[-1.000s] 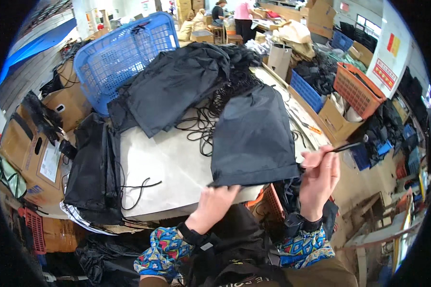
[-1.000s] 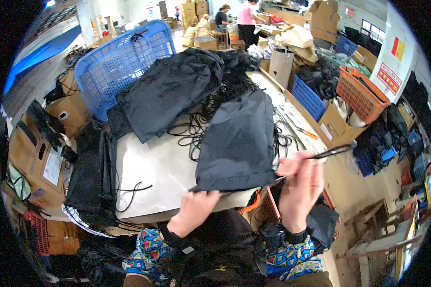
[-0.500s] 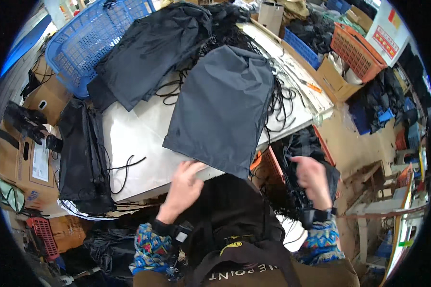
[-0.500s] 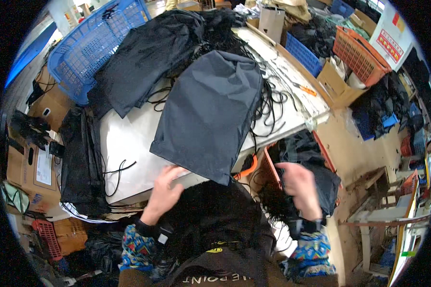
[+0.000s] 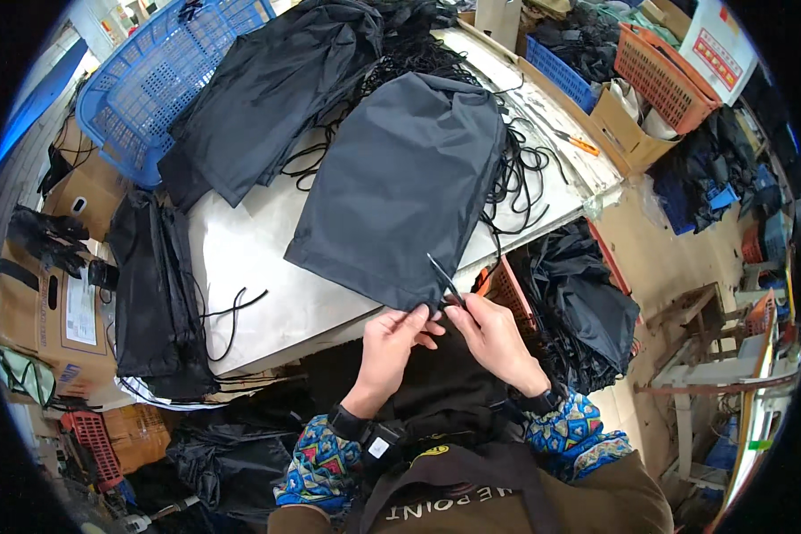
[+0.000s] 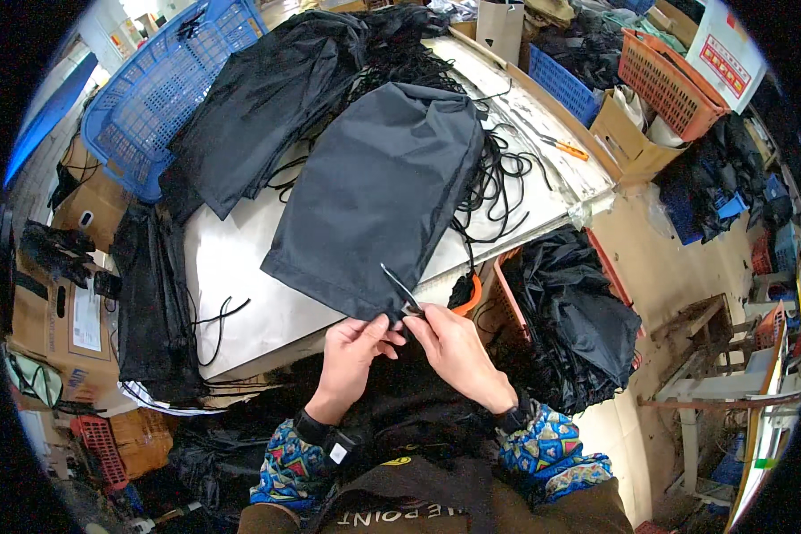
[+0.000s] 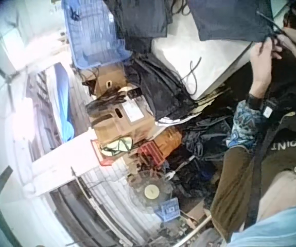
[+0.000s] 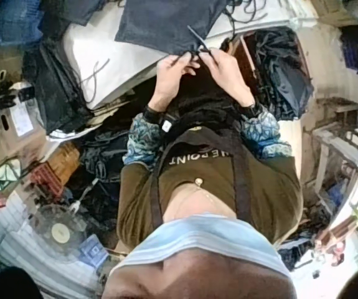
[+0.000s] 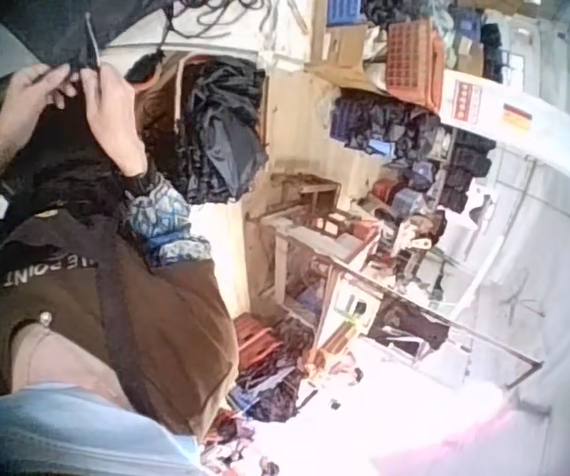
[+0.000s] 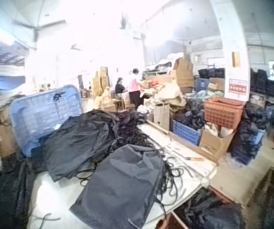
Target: The person threads black drawstrings through the hems of black fabric bags using a small metal tool. They repeatedly pick up a bag, insert the tool into the hem, pull the string through, and place the finished bag on a growing pile on the table.
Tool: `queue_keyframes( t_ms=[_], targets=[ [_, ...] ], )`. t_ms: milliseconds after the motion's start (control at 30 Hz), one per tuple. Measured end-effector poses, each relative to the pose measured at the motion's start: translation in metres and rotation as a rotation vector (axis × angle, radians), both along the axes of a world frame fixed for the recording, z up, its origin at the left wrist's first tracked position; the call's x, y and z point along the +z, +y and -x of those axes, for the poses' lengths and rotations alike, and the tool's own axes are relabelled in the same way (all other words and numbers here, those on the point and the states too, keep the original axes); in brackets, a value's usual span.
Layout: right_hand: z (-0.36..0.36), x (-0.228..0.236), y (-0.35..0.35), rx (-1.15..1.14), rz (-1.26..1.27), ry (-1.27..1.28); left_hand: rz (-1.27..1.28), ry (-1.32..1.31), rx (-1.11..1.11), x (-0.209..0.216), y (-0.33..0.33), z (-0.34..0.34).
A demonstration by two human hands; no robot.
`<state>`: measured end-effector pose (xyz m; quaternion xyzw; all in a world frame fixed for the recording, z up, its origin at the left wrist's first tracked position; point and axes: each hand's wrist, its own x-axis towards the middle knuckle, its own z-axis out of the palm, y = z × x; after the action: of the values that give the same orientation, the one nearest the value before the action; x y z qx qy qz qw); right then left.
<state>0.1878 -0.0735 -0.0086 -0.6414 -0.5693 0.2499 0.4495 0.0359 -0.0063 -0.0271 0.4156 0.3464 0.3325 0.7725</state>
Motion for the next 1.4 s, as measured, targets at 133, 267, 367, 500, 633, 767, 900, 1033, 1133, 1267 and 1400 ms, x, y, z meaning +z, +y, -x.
queue_keyframes(
  t_ms=[133,267,367,500,633,767,900,1033,1133,1267,1400],
  targets=[
    [0.005,0.023,-0.027,-0.021,0.024,-0.027,0.138,-0.071,0.076,0.014,0.001,0.002],
    [0.012,0.024,-0.038,0.033,0.026,-0.196,0.207,-0.106,0.107,0.015,0.003,0.002],
    [0.009,0.009,-0.039,-0.024,-0.005,-0.269,0.232,-0.115,0.145,0.02,0.003,-0.001],
    [0.009,0.01,-0.037,-0.052,-0.019,-0.311,0.186,-0.102,0.146,0.021,0.003,0.0],
    [0.009,0.012,-0.035,-0.052,-0.011,-0.328,0.129,-0.081,0.136,0.018,0.002,0.002],
    [0.01,0.017,-0.031,-0.068,-0.028,-0.454,-0.01,-0.009,0.126,0.016,0.002,0.002],
    [0.017,0.016,-0.018,-0.036,-0.046,-0.586,-0.136,0.025,0.008,0.022,-0.01,-0.005],
    [-0.011,0.025,-0.02,0.123,-0.121,-0.445,-0.113,0.028,0.263,0.027,0.018,0.013],
    [-0.054,0.043,-0.042,0.209,0.104,-0.403,-0.154,0.047,0.396,0.031,0.042,0.032],
    [-0.034,0.041,-0.025,0.191,-0.062,-0.321,-0.153,0.087,-0.191,0.014,-0.001,-0.003],
    [-0.023,0.042,-0.024,0.223,0.032,-0.28,0.015,-0.209,0.312,0.029,0.012,0.003]
  ],
)
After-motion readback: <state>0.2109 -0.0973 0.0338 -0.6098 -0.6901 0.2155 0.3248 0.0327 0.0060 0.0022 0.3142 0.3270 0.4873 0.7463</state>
